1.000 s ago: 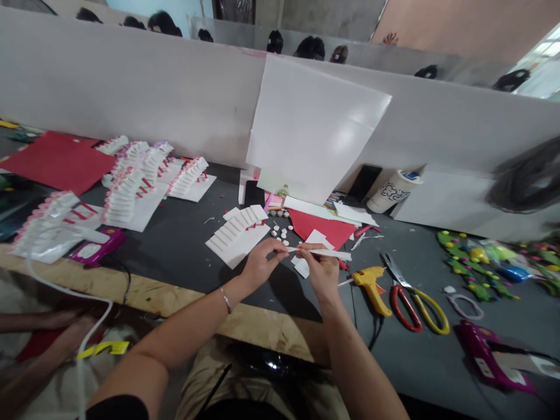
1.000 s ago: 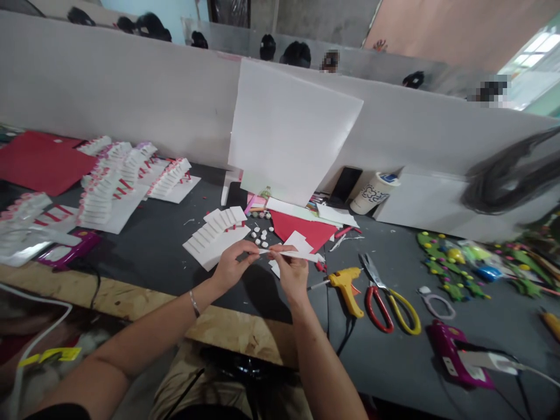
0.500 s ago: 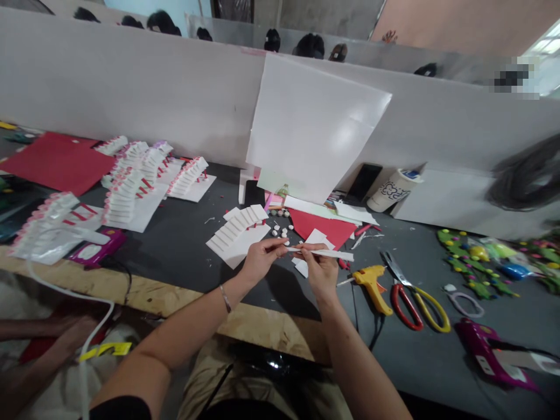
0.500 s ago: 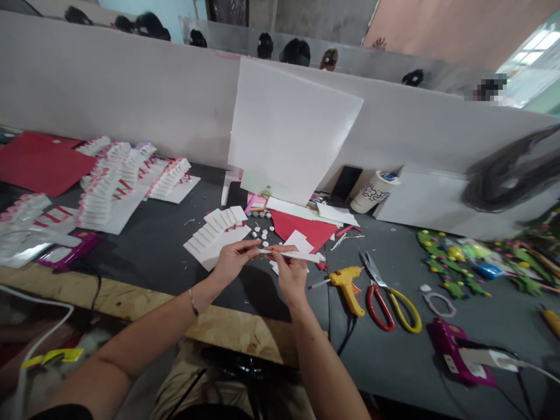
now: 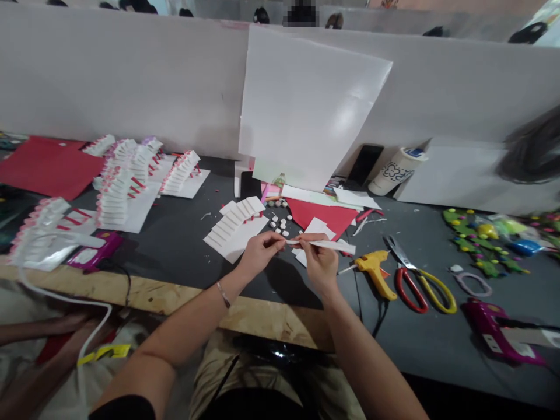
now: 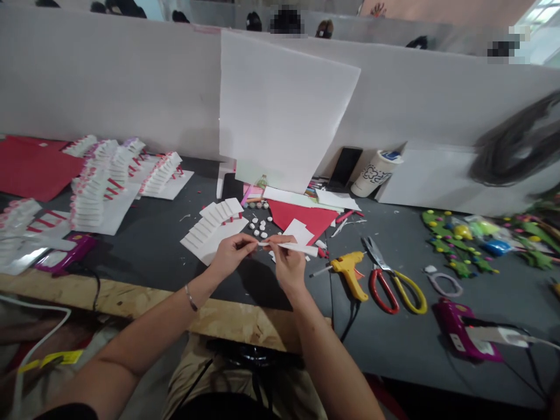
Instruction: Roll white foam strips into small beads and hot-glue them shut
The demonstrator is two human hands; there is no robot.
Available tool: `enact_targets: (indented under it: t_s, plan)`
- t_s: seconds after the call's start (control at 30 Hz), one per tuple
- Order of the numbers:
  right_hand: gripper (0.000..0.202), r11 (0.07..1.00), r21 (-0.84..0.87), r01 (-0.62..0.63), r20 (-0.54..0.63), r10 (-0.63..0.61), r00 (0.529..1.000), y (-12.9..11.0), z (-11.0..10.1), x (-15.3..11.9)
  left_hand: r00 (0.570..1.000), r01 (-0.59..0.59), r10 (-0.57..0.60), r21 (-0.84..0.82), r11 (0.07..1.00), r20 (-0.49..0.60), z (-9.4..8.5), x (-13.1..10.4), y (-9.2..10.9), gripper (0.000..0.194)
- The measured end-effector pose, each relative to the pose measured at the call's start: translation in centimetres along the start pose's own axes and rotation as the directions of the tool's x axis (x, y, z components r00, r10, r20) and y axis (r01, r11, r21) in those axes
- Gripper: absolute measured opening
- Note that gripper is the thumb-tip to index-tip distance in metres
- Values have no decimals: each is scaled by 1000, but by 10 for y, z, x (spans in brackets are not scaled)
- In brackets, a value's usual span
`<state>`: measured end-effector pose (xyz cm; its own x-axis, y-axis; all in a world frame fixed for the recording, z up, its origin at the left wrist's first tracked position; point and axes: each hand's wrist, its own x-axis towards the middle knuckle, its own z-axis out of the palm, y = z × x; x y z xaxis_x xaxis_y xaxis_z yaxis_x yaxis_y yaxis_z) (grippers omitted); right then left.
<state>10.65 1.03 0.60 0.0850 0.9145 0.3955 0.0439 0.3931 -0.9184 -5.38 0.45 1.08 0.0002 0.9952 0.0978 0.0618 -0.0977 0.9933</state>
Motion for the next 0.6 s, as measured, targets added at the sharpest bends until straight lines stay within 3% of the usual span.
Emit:
enact_targets:
  t_s: [0.07,0.13,0.2,0.43,0.6]
  plan:
    - [11,985,-56,163,55,-160,986,0,0,-5,997,78,-79,-125,989,-3,1,0,0,26]
    - [8,942,-94,323,125,-311,942,0,0,-8,989,142,-146,-236,961,1,2,1,2,30]
    - [13,903,-112,415,188,-391,901,1,-1,-10,980,191,-197,-332,924,15,2,1,5,33]
    - [18,904,-109,413,356,-352,866,10,-9,-11,947,294,-321,-461,837,21,0,3,8,40]
    - [17,903,-106,417,314,-368,875,4,-5,-11,941,314,-336,-437,843,29,-1,3,8,36]
